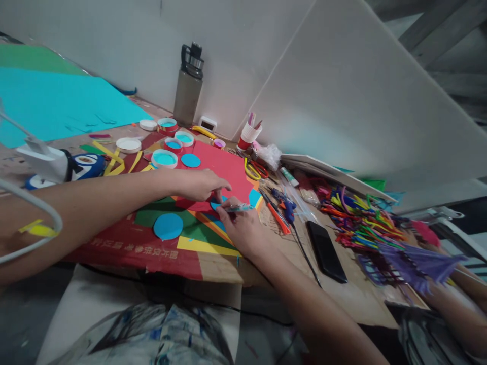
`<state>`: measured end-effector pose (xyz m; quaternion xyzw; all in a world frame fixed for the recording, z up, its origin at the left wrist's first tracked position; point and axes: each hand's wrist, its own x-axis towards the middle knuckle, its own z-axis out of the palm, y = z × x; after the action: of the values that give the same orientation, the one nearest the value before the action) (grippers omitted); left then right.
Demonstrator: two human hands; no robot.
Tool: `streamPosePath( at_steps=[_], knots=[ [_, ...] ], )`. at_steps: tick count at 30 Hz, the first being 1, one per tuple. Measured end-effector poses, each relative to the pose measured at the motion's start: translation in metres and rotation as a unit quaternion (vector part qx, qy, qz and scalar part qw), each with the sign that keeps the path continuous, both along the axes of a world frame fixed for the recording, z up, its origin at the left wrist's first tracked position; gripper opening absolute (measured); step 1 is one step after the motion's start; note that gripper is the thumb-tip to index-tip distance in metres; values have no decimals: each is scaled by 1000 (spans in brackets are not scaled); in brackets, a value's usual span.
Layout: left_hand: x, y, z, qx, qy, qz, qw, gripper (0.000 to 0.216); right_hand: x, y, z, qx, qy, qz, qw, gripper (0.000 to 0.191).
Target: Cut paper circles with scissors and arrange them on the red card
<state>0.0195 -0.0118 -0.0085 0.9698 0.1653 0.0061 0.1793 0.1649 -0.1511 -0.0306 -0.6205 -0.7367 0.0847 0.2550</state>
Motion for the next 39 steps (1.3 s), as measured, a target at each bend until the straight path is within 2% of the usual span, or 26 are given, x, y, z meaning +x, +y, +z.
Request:
streamPosePath(
  at_steps=[4, 7, 10, 14, 17, 18, 21, 22, 25, 28, 32, 35, 37, 39],
  knots=[
    [0, -1, 2, -12, -2, -9, 1000, 59, 12, -6, -1, 10, 13, -6, 1000, 20],
    [0, -1, 2, -15, -2, -10, 1000, 60, 21, -9, 1, 19, 60, -8, 998, 21],
    [-1, 0, 1, -22, -3, -9, 1000, 63, 24, -14, 9, 59, 92, -2, 994, 22],
    [-2, 2, -1, -30, -12, -9, 999, 61, 7, -19, 23, 104, 42, 73, 991, 16],
    [-3, 4, -3, -34, -19, -8, 999, 58, -20, -15, 21, 45, -18, 172, 984, 21],
    [-3, 4, -4, -40, -21, -11, 999, 58, -30, -13, 19, 23, -55, 183, 981, 24],
    [-5, 3, -3, -56, -21, -8, 998, 60, -56, -5, 11, -18, -134, 184, 974, 21],
    [-5, 2, -2, -56, -17, -4, 998, 61, -62, -2, 9, -28, -143, 178, 973, 27],
    [-6, 0, 1, -49, -7, 4, 999, 59, -73, 4, 11, -64, -152, 183, 969, 42],
    [-7, 0, 1, -38, -19, 1, 999, 56, -75, 7, 13, -83, -143, 195, 967, 40],
    [-7, 3, -3, -41, -33, -8, 999, 57, -67, 5, 14, -76, -93, 193, 974, 38],
    [-7, 4, -3, -47, -27, -5, 999, 56, -46, -2, 20, -58, -22, 186, 981, 40],
    [-7, 3, -1, -37, -21, -1, 999, 51, -23, -6, 25, -48, 26, 142, 988, 45],
    [-8, 2, 1, -19, -15, -1, 1000, 48, 6, -6, 29, -55, 53, 66, 995, 50]
  ],
)
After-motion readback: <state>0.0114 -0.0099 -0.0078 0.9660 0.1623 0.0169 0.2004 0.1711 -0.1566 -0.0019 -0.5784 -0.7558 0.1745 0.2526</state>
